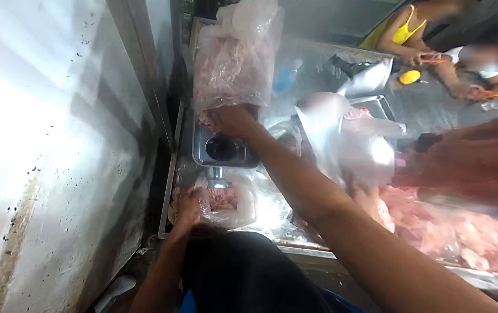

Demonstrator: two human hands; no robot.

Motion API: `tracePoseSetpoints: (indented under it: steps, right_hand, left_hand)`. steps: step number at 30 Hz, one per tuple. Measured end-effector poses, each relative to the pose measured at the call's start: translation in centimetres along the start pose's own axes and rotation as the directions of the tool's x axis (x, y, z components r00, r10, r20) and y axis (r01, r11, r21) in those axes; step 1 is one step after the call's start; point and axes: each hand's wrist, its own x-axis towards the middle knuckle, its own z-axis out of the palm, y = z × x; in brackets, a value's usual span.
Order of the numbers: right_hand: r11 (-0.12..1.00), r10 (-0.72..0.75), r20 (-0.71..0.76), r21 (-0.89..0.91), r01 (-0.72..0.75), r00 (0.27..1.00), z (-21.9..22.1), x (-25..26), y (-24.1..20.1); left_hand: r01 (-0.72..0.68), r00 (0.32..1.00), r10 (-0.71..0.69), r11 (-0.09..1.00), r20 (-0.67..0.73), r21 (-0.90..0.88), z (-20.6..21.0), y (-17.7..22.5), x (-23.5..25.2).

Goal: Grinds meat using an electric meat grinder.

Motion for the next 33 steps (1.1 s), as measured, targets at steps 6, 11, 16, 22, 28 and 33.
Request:
tracePoseSetpoints:
  steps: [6,11,16,22,28,33]
  right_hand:
    - [0.995,0.100,0.329,-0.062,-0.084,0.939,-1.9,2.1,-1.3]
    - [0.996,0.039,0.439,0.055,-0.070,0.898,-3.3,1.6,-1.6]
    - [1.000,0.014,0.261,0.023,-0.021,0.965,-1.5,-3.0,-1.1]
    - [0.971,0.005,0.029,0.238,-0.012,1.000,-0.9,-8.2,-1.9]
    - [0.981,-0.015,-0.170,0.188,0.047,0.985,-3.0,-6.6,-1.8]
    - [0.994,-0.082,-0.131,0.056,0.090,0.988,-3.7,-3.1,-2.4]
  left_hand:
    - [0.073,0.994,-0.073,0.997,-0.081,-0.009,-0.5,-0.3,-0.2]
    - [0.033,0.998,-0.034,0.999,-0.045,-0.031,0.5,-0.1,0.0]
    - [-0.003,1.000,0.003,1.000,-0.028,0.000,0.3,-0.2,-0.9]
    - [0.068,0.989,-0.079,0.994,-0.127,-0.091,-0.1,-2.5,-2.3]
    - [-0.008,0.994,0.002,0.999,-0.111,-0.053,0.6,-1.9,-2.2]
    - [-0.024,0.994,0.024,1.000,-0.106,0.001,0.1,-1.9,-2.1]
